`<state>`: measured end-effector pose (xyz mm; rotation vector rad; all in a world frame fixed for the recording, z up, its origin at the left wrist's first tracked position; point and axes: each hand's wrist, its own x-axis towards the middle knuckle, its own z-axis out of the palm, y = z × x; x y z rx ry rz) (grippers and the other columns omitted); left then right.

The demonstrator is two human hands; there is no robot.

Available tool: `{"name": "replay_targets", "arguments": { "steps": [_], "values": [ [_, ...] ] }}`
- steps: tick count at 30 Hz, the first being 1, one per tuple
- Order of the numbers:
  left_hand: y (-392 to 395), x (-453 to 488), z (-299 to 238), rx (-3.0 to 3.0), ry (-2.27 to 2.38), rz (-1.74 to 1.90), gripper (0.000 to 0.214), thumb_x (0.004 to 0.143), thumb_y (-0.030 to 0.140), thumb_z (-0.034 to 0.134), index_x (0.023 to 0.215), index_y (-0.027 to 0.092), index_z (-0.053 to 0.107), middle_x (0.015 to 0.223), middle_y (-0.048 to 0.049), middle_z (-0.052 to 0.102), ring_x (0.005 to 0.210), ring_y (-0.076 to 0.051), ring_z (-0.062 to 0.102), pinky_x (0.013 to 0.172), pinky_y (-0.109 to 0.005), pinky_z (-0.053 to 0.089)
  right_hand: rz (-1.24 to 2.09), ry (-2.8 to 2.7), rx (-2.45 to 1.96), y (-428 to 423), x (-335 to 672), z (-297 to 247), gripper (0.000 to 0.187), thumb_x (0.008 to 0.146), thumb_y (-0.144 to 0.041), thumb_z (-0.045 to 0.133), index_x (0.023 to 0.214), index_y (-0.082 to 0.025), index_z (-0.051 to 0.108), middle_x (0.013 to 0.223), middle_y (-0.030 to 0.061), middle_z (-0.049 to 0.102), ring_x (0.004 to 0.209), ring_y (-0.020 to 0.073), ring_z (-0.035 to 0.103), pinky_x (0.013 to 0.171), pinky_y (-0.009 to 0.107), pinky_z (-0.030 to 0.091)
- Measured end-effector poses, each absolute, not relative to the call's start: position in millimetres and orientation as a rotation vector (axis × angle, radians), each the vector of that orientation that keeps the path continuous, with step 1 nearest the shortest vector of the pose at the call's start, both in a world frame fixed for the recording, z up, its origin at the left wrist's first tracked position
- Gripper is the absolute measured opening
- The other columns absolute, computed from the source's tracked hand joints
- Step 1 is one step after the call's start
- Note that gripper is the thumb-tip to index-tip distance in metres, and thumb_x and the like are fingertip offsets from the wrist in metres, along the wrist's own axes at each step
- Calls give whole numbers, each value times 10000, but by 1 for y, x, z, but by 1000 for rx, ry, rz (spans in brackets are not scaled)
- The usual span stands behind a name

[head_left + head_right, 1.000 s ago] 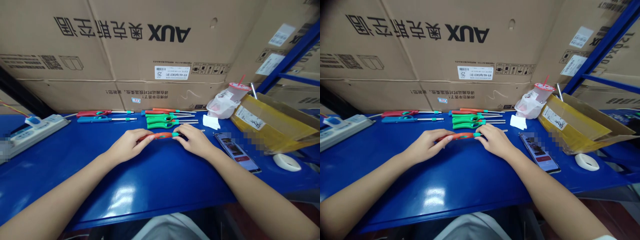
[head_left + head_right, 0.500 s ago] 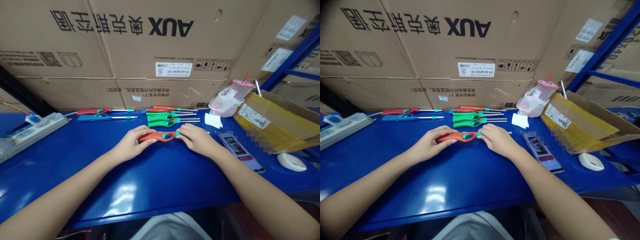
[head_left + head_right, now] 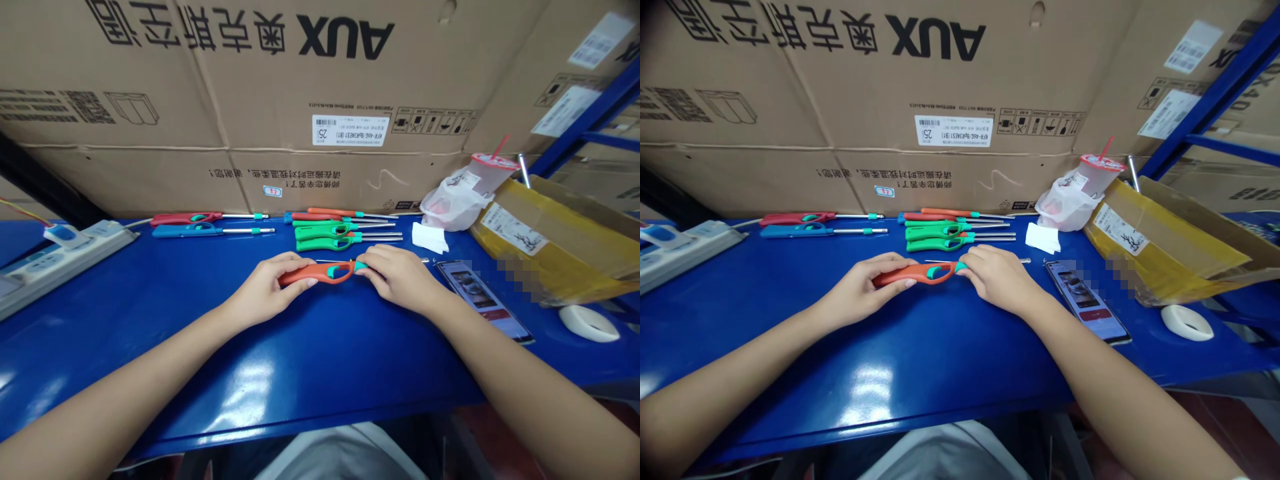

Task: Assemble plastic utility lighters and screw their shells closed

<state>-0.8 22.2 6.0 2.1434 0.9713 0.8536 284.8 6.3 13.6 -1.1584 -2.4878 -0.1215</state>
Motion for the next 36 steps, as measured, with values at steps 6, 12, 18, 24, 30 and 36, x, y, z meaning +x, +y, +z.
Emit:
{"name": "replay_targets", "arguments": {
  "steps": [6,12,18,24,30,36],
  "values": [
    [26,-1,7,2146,1002,870,366,857,424,745,1128,179,743,1161,-104,741,1056,-255,697,978,-377,532,24,-2429,-1192,8,284,11,167,1022,-297,555,1066,-186,671,1030,102,741,960,247,683,825,363,523],
    [29,-2,6,2118,1049,868,382,794,437,800,1083,190,756,1081,-85,775,980,-258,719,921,-379,559,199,-2401,-1200,-1,280,20,190,985,-371,625,1113,-235,665,1112,61,747,1006,226,709,854,348,543],
    [25,0,2,2106,1026,837,353,826,438,782,1081,196,755,1044,-50,793,930,-228,730,903,-331,556,230,-2400,-1228,-2,278,20,131,1011,-349,586,1017,-230,640,1034,40,744,919,207,702,768,325,507],
    [22,3,3,2105,1048,805,324,871,461,720,1050,197,773,1032,-60,801,906,-234,734,851,-318,546,144,-2360,-1228,0,276,16,55,969,-281,626,952,-229,619,912,21,732,762,196,670,637,311,453],
    [36,-10,11,2087,1123,848,432,798,560,762,1007,182,776,975,-68,793,854,-236,708,812,-309,539,28,-2342,-1086,3,271,17,314,1022,-355,566,1303,-227,623,1355,123,675,1283,277,591,1077,485,480],
    [58,-14,17,1953,1298,984,599,826,672,679,1036,113,719,888,-84,768,723,-194,679,689,-283,537,-197,-2575,-930,-1,267,19,567,1037,-482,508,1535,-212,487,1615,121,472,1520,317,363,1264,596,266]
  ]
}}
